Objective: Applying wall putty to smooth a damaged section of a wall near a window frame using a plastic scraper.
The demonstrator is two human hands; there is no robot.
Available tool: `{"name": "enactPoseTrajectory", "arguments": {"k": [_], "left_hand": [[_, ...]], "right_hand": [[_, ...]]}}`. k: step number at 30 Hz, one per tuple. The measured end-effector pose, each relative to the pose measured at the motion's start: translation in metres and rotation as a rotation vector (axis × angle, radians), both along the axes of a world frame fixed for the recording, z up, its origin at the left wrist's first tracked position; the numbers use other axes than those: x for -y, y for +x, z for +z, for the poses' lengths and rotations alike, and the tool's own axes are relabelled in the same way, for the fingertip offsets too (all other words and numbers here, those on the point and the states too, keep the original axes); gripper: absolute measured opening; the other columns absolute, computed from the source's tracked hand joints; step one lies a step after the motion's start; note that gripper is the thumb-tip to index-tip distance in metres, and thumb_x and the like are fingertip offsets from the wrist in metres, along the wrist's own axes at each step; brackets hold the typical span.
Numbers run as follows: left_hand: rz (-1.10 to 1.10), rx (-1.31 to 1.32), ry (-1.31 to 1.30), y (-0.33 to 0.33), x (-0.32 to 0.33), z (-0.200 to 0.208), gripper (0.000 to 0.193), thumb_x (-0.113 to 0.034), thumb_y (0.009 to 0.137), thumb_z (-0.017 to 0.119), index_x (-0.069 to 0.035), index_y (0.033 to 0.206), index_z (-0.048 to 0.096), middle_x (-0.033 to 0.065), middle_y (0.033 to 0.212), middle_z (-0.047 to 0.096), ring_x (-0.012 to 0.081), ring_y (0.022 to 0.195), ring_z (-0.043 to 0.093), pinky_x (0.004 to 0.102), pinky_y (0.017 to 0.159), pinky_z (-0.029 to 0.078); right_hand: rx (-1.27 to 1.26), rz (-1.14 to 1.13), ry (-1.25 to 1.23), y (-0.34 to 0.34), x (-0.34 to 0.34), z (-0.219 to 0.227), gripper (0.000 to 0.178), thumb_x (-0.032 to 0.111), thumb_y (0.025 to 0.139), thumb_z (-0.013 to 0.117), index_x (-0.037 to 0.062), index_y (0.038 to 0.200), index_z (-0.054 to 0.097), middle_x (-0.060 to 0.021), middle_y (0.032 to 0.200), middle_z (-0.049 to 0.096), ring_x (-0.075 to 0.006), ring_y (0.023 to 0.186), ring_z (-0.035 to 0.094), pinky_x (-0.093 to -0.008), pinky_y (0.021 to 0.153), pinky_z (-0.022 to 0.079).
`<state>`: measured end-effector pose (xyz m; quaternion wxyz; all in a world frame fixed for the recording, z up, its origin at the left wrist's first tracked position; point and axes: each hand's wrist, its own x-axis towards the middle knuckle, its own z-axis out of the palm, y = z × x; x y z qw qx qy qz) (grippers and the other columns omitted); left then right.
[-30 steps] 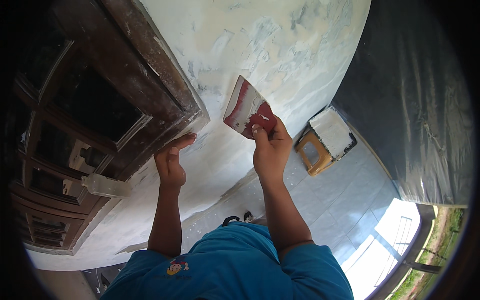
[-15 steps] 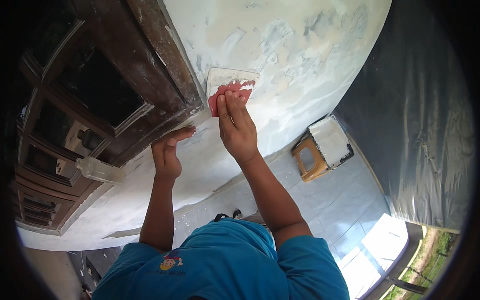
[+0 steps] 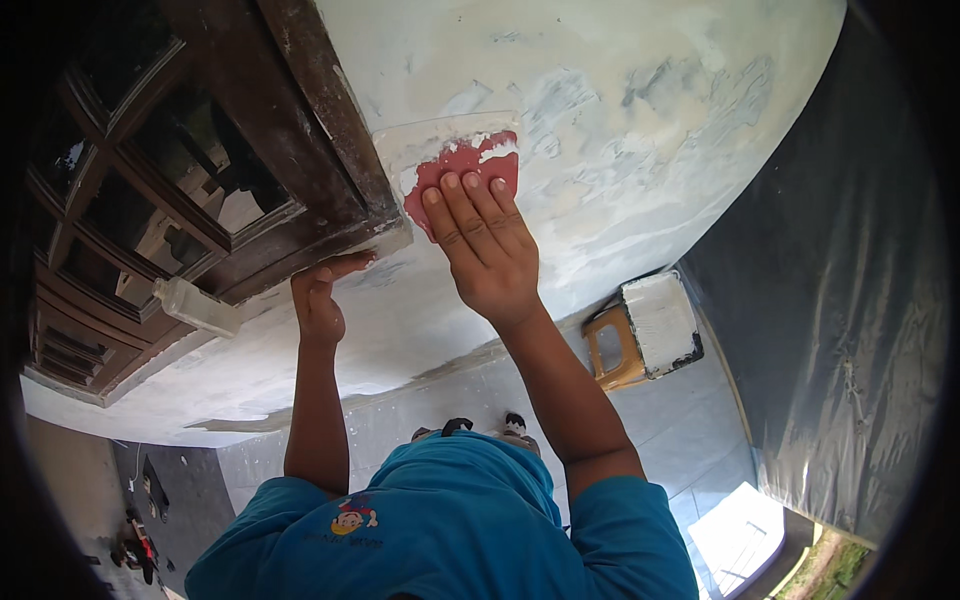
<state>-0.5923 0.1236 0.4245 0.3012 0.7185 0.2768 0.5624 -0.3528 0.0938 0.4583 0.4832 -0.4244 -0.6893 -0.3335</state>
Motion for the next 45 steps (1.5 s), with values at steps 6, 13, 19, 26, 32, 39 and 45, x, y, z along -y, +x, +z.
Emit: {"name": "enactPoseTrajectory", "arguments": {"k": [6,13,19,26,32,39,45], "left_hand": [[0.009,0.021,-0.043,-0.001,0.003,-0.003,0.042,-0.014,0.091,0.036,0.009,0.092,0.072,0.02,0.096,0.073,0.0296,0.097,0.069,0.0369,0.096,0.049],[0.02,0.051,-0.034,-0.004,0.001,-0.004,0.045,-0.017,0.092,0.035,0.012,0.089,0.07,0.024,0.093,0.072,0.0321,0.096,0.07,0.0402,0.095,0.051],[0.041,0.063,-0.062,0.0,0.001,-0.004,0.047,-0.019,0.093,0.036,0.012,0.089,0.071,0.0241,0.094,0.072,0.0325,0.094,0.07,0.0403,0.095,0.051],[0.157,0.046,-0.104,0.018,0.012,-0.003,0.043,-0.019,0.095,0.04,0.01,0.095,0.072,0.0213,0.096,0.073,0.0309,0.098,0.069,0.0377,0.095,0.049],[0.421,-0.26,0.253,0.069,0.017,-0.012,0.035,-0.017,0.096,0.042,0.001,0.109,0.07,0.017,0.112,0.07,0.033,0.111,0.065,0.0419,0.102,0.046],[0.441,-0.404,0.254,0.068,0.022,-0.012,0.032,-0.012,0.094,0.046,0.0,0.113,0.068,0.0162,0.118,0.068,0.0311,0.118,0.061,0.0442,0.108,0.04],[0.388,-0.47,0.187,0.064,0.026,-0.004,0.03,-0.009,0.089,0.056,0.0,0.117,0.066,0.0165,0.121,0.067,0.0307,0.121,0.059,0.0454,0.11,0.038]], "right_hand": [[0.067,0.109,-0.209,0.012,0.033,-0.08,0.034,0.01,0.089,0.06,0.0091,0.123,0.068,-0.0092,0.129,0.064,-0.0254,0.122,0.059,-0.0422,0.109,0.042],[-0.064,-0.018,0.121,0.042,0.001,0.032,0.04,-0.003,0.084,0.06,0.007,0.122,0.068,-0.0115,0.128,0.065,-0.0276,0.125,0.057,-0.0456,0.108,0.041],[0.042,0.082,-0.103,0.035,-0.005,-0.041,0.039,0.002,0.085,0.06,0.0076,0.124,0.067,-0.0099,0.129,0.064,-0.0258,0.122,0.058,-0.0437,0.107,0.042],[-0.061,0.085,-0.057,0.047,0.024,-0.028,0.039,0.0,0.085,0.06,0.0078,0.123,0.068,-0.0108,0.129,0.064,-0.0271,0.123,0.058,-0.0456,0.108,0.041],[-0.059,0.025,0.011,0.066,-0.02,-0.02,0.042,-0.002,0.083,0.062,0.0088,0.124,0.068,-0.0097,0.131,0.063,-0.0273,0.126,0.056,-0.0461,0.109,0.04],[-0.083,0.135,-0.291,0.044,0.037,-0.098,0.042,-0.001,0.084,0.062,0.0089,0.125,0.067,-0.0084,0.132,0.062,-0.0244,0.127,0.055,-0.0441,0.109,0.042],[-0.204,0.052,-0.123,0.051,0.024,-0.053,0.041,-0.006,0.083,0.06,0.0028,0.123,0.066,-0.0135,0.128,0.064,-0.0285,0.126,0.057,-0.0472,0.109,0.042]]}}
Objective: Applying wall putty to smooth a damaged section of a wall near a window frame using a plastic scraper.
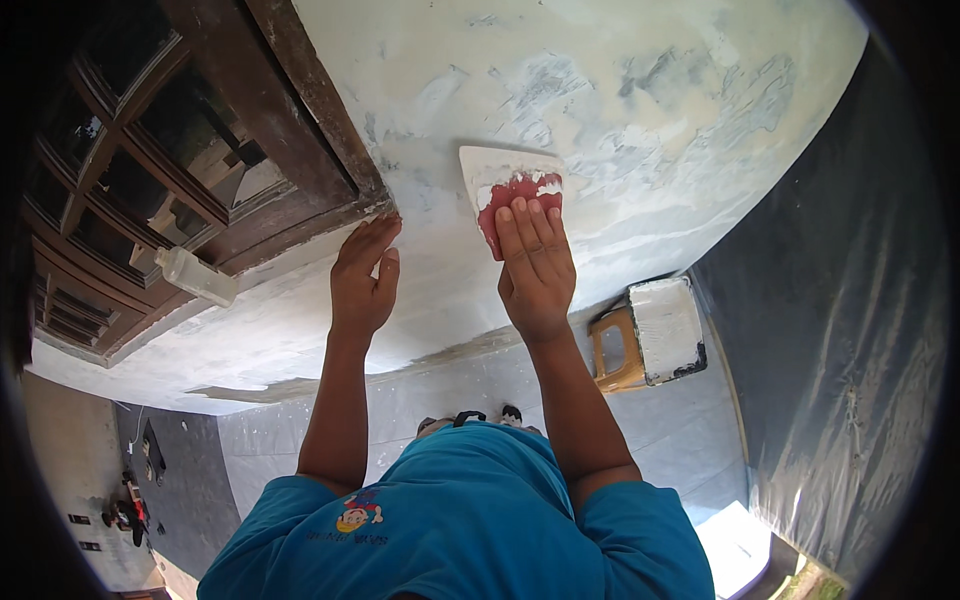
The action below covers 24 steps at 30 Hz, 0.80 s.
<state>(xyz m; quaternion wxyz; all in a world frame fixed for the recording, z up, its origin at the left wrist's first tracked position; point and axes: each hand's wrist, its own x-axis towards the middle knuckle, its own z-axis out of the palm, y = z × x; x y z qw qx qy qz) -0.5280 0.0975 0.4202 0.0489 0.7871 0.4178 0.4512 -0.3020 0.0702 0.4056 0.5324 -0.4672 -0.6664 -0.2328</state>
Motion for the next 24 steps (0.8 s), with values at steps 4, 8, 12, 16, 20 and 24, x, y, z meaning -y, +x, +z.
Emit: {"name": "enactPoseTrajectory", "arguments": {"k": [4,8,12,16,20,24], "left_hand": [[-0.011,-0.153,0.024,-0.008,0.003,0.002,0.036,-0.011,0.087,0.06,0.0,0.122,0.063,0.0161,0.126,0.064,0.0304,0.125,0.056,0.0472,0.113,0.034],[0.077,-0.286,0.095,-0.032,0.007,-0.008,0.044,-0.013,0.086,0.061,-0.001,0.128,0.06,0.0156,0.136,0.058,0.0301,0.134,0.048,0.0492,0.116,0.028],[0.116,-0.316,0.11,-0.053,0.006,-0.014,0.048,-0.014,0.085,0.061,-0.001,0.13,0.058,0.016,0.14,0.054,0.0295,0.137,0.044,0.0488,0.117,0.026],[0.065,-0.311,0.125,-0.055,0.002,-0.017,0.05,-0.015,0.085,0.061,0.0,0.132,0.057,0.0161,0.141,0.053,0.0289,0.137,0.044,0.0476,0.117,0.027],[0.018,-0.306,0.114,-0.056,-0.001,-0.016,0.053,-0.012,0.083,0.063,-0.001,0.134,0.054,0.0157,0.143,0.051,0.0297,0.137,0.044,0.0484,0.116,0.027],[0.032,-0.341,0.113,-0.062,-0.002,-0.018,0.052,-0.015,0.084,0.061,-0.001,0.134,0.055,0.0155,0.143,0.052,0.0279,0.136,0.045,0.0453,0.116,0.028]], "right_hand": [[0.061,0.0,0.006,-0.027,-0.016,-0.006,0.042,-0.004,0.085,0.06,0.0059,0.125,0.065,-0.0112,0.129,0.063,-0.0278,0.127,0.056,-0.0472,0.11,0.041],[0.058,0.017,-0.108,-0.053,-0.001,-0.056,0.041,-0.008,0.085,0.058,0.0051,0.123,0.066,-0.0125,0.129,0.063,-0.0283,0.127,0.056,-0.0483,0.11,0.041],[-0.053,-0.049,-0.071,-0.058,0.011,-0.04,0.041,-0.007,0.084,0.059,0.004,0.123,0.067,-0.0124,0.13,0.063,-0.0277,0.128,0.055,-0.0481,0.111,0.039],[-0.031,-0.115,0.054,-0.059,-0.008,-0.01,0.039,-0.011,0.087,0.056,-0.0023,0.124,0.063,-0.0164,0.129,0.063,-0.0328,0.125,0.056,-0.0499,0.109,0.041],[-0.022,-0.077,-0.073,-0.09,-0.012,-0.052,0.044,-0.008,0.085,0.06,0.0054,0.127,0.064,-0.0136,0.131,0.062,-0.0307,0.126,0.056,-0.0467,0.11,0.042],[-0.115,-0.047,-0.138,-0.114,0.018,-0.081,0.039,-0.006,0.085,0.06,0.0035,0.121,0.067,-0.013,0.126,0.065,-0.0287,0.122,0.06,-0.0464,0.107,0.045]]}}
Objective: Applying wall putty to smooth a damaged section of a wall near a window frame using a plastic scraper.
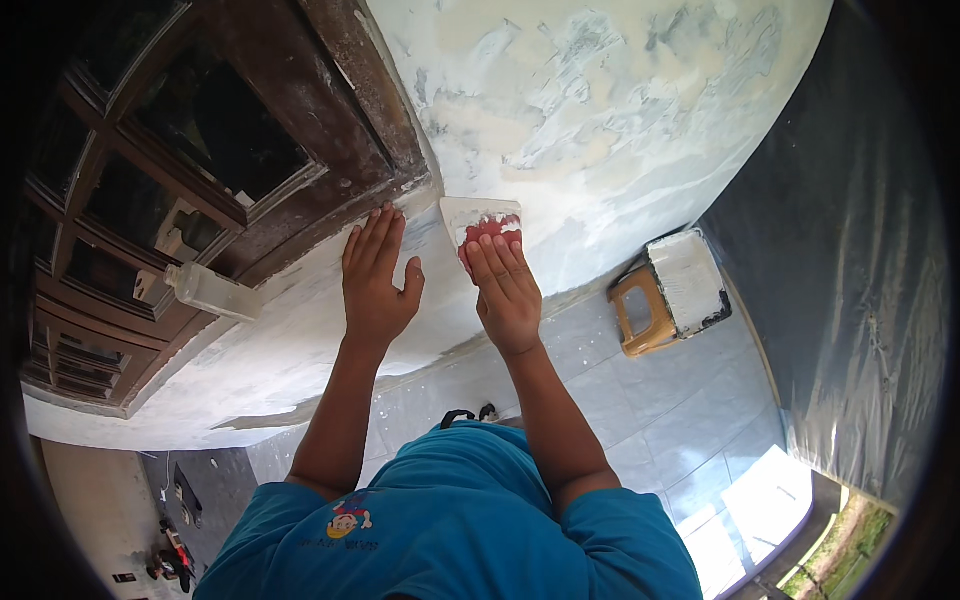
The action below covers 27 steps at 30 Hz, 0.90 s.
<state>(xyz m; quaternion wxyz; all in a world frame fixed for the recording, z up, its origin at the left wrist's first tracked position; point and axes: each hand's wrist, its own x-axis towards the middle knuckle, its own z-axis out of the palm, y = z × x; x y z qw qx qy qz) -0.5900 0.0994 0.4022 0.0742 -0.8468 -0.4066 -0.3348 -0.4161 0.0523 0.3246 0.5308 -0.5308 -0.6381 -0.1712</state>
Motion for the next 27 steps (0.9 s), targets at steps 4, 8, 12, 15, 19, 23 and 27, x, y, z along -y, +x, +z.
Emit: {"name": "enactPoseTrajectory", "arguments": {"k": [4,8,12,15,19,23,27], "left_hand": [[-0.019,0.019,0.004,0.001,-0.001,0.0,0.052,-0.015,0.084,0.061,-0.001,0.134,0.055,0.0152,0.143,0.052,0.0275,0.136,0.046,0.0449,0.116,0.028],[-0.033,0.018,0.014,0.003,-0.001,0.002,0.052,-0.014,0.084,0.06,-0.001,0.134,0.055,0.015,0.143,0.052,0.0271,0.136,0.046,0.0447,0.116,0.029],[-0.045,0.007,0.003,0.0,-0.003,0.003,0.052,-0.012,0.084,0.058,-0.001,0.135,0.055,0.015,0.143,0.052,0.0272,0.136,0.046,0.0445,0.116,0.029],[-0.037,-0.013,-0.029,-0.003,-0.002,0.006,0.051,-0.009,0.084,0.056,-0.001,0.135,0.054,0.0155,0.142,0.052,0.0276,0.136,0.046,0.0448,0.116,0.029],[-0.045,-0.005,-0.033,-0.004,-0.001,0.007,0.051,-0.006,0.085,0.054,-0.001,0.135,0.054,0.0161,0.142,0.052,0.028,0.136,0.046,0.0452,0.116,0.029],[-0.073,0.007,-0.038,-0.003,-0.002,0.008,0.052,-0.004,0.084,0.052,-0.001,0.136,0.053,0.0165,0.142,0.052,0.0284,0.137,0.045,0.0457,0.117,0.028],[-0.074,-0.011,-0.048,-0.003,-0.002,0.007,0.055,-0.003,0.083,0.051,-0.001,0.138,0.051,0.0162,0.144,0.05,0.0284,0.137,0.044,0.0459,0.117,0.027]], "right_hand": [[-0.047,-0.156,0.118,0.016,-0.005,0.035,0.045,-0.012,0.081,0.058,0.0022,0.123,0.066,-0.0147,0.126,0.065,-0.0317,0.122,0.059,-0.0475,0.107,0.044],[0.025,-0.182,0.101,0.019,-0.029,0.042,0.042,-0.012,0.084,0.059,-0.0001,0.124,0.064,-0.0164,0.124,0.065,-0.0321,0.12,0.06,-0.0417,0.105,0.047],[0.037,-0.117,0.006,-0.013,-0.014,-0.005,0.042,-0.009,0.084,0.063,0.0017,0.124,0.064,-0.0146,0.125,0.065,-0.03,0.121,0.06,-0.0401,0.104,0.049],[-0.058,-0.06,-0.024,-0.021,0.002,-0.016,0.046,-0.009,0.083,0.059,0.0036,0.127,0.063,-0.0135,0.126,0.064,-0.0294,0.12,0.061,-0.0435,0.105,0.048],[-0.097,-0.201,0.081,-0.005,-0.002,0.027,0.04,-0.01,0.087,0.06,-0.0011,0.126,0.062,-0.021,0.124,0.064,-0.0346,0.118,0.061,-0.0405,0.101,0.051],[-0.017,-0.174,0.052,-0.011,-0.024,0.021,0.04,-0.007,0.087,0.06,0.001,0.126,0.062,-0.0202,0.13,0.06,-0.0342,0.121,0.059,-0.0409,0.102,0.05],[-0.023,-0.082,-0.063,-0.042,-0.002,-0.024,0.042,-0.007,0.085,0.061,0.0012,0.127,0.062,-0.019,0.127,0.062,-0.0328,0.119,0.06,-0.0406,0.101,0.051]]}}
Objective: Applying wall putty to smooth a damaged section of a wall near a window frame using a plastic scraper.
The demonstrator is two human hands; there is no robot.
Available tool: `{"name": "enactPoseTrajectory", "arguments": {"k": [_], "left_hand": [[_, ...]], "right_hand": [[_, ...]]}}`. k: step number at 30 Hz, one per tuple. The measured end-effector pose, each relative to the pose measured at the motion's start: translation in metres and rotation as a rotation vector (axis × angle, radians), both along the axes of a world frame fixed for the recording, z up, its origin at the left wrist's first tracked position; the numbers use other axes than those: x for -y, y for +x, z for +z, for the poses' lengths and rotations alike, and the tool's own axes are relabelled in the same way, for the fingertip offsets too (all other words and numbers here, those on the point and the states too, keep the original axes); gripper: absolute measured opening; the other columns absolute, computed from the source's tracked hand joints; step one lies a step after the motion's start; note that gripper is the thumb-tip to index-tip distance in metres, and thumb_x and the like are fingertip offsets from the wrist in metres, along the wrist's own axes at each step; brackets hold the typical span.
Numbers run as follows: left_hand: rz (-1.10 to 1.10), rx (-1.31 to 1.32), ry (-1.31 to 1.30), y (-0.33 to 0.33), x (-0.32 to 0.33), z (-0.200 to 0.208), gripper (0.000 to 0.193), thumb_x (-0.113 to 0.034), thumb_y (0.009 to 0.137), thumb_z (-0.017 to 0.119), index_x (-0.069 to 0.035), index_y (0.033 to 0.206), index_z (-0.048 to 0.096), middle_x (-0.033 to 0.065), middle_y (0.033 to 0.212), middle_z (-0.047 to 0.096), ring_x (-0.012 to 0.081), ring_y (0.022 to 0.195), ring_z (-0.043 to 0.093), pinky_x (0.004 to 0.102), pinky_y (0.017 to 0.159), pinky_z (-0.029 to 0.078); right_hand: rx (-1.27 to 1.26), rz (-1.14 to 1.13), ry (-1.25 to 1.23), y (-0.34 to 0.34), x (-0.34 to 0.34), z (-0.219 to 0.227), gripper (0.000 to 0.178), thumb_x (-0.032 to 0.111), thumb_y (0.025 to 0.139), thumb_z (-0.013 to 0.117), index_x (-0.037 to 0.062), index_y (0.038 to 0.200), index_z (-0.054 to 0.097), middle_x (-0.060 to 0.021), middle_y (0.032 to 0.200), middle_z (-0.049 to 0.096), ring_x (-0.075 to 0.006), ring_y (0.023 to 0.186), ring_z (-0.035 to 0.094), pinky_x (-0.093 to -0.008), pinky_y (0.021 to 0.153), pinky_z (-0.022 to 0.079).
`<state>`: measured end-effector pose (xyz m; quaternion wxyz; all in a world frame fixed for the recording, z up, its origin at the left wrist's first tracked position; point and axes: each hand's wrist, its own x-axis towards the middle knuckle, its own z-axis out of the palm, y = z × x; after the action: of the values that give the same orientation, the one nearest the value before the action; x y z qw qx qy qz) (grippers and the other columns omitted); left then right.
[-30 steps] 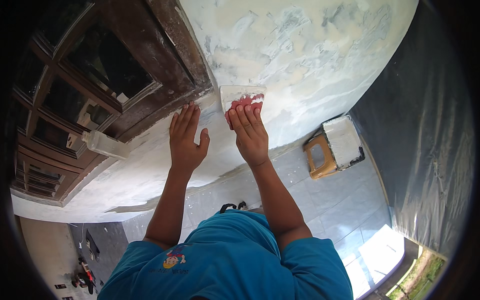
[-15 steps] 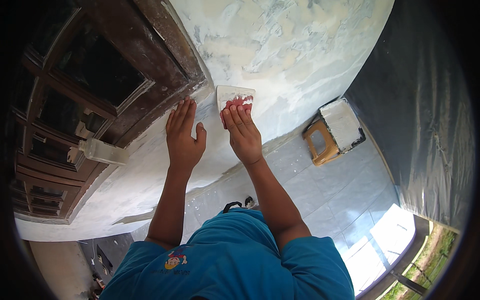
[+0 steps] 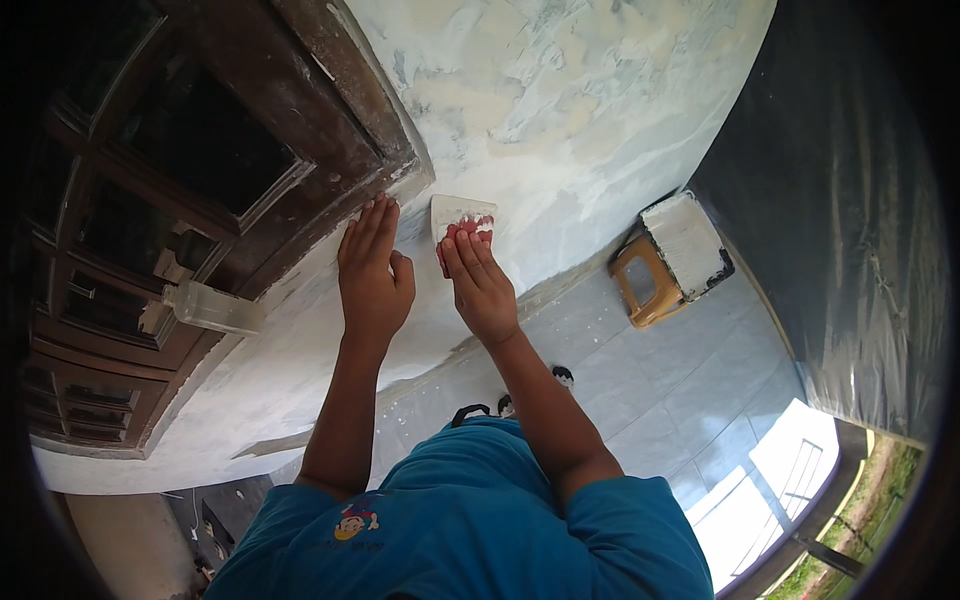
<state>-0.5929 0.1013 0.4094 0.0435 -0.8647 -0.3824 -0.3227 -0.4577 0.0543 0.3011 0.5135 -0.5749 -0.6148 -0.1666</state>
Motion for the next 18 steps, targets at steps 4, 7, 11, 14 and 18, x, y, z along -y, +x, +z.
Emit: {"name": "enactPoseTrajectory", "arguments": {"k": [4,7,11,14,18], "left_hand": [[0.013,-0.015,-0.007,-0.005,0.0,0.0,0.056,-0.003,0.082,0.051,-0.001,0.138,0.051,0.016,0.145,0.049,0.0283,0.137,0.044,0.0459,0.117,0.027],[-0.003,0.013,0.0,-0.005,0.002,0.0,0.059,0.003,0.081,0.049,-0.002,0.14,0.05,0.0157,0.146,0.048,0.0299,0.137,0.045,0.0465,0.116,0.029],[-0.016,0.021,0.009,0.001,0.0,-0.001,0.059,0.004,0.08,0.049,-0.002,0.139,0.051,0.0157,0.146,0.048,0.0302,0.137,0.045,0.0469,0.115,0.029],[-0.019,0.012,0.006,0.0,0.0,-0.001,0.059,0.002,0.08,0.05,-0.001,0.139,0.05,0.0162,0.146,0.048,0.03,0.137,0.045,0.0469,0.116,0.029],[-0.008,-0.009,0.01,-0.005,-0.001,-0.002,0.059,0.0,0.08,0.052,-0.001,0.139,0.05,0.0167,0.146,0.047,0.0298,0.137,0.044,0.0465,0.116,0.028]], "right_hand": [[-0.131,-0.001,0.01,0.008,0.02,0.02,0.046,-0.014,0.083,0.055,-0.0006,0.127,0.061,-0.0207,0.123,0.065,-0.0341,0.117,0.062,-0.0404,0.099,0.051],[-0.154,-0.109,0.161,0.042,-0.001,0.055,0.048,-0.014,0.083,0.054,-0.0009,0.128,0.06,-0.0202,0.126,0.063,-0.0346,0.119,0.061,-0.0391,0.1,0.051],[-0.088,-0.187,0.168,0.058,-0.031,0.07,0.047,-0.01,0.084,0.058,0.0002,0.13,0.059,-0.019,0.129,0.061,-0.0336,0.121,0.059,-0.0382,0.101,0.05],[-0.018,-0.134,0.084,0.028,-0.029,0.04,0.041,-0.004,0.087,0.062,0.0021,0.128,0.061,-0.0189,0.128,0.062,-0.0328,0.12,0.06,-0.0394,0.101,0.051],[-0.066,-0.035,0.022,0.011,0.001,0.019,0.043,-0.008,0.085,0.06,0.0005,0.127,0.061,-0.0205,0.126,0.063,-0.0341,0.118,0.061,-0.0403,0.101,0.051]]}}
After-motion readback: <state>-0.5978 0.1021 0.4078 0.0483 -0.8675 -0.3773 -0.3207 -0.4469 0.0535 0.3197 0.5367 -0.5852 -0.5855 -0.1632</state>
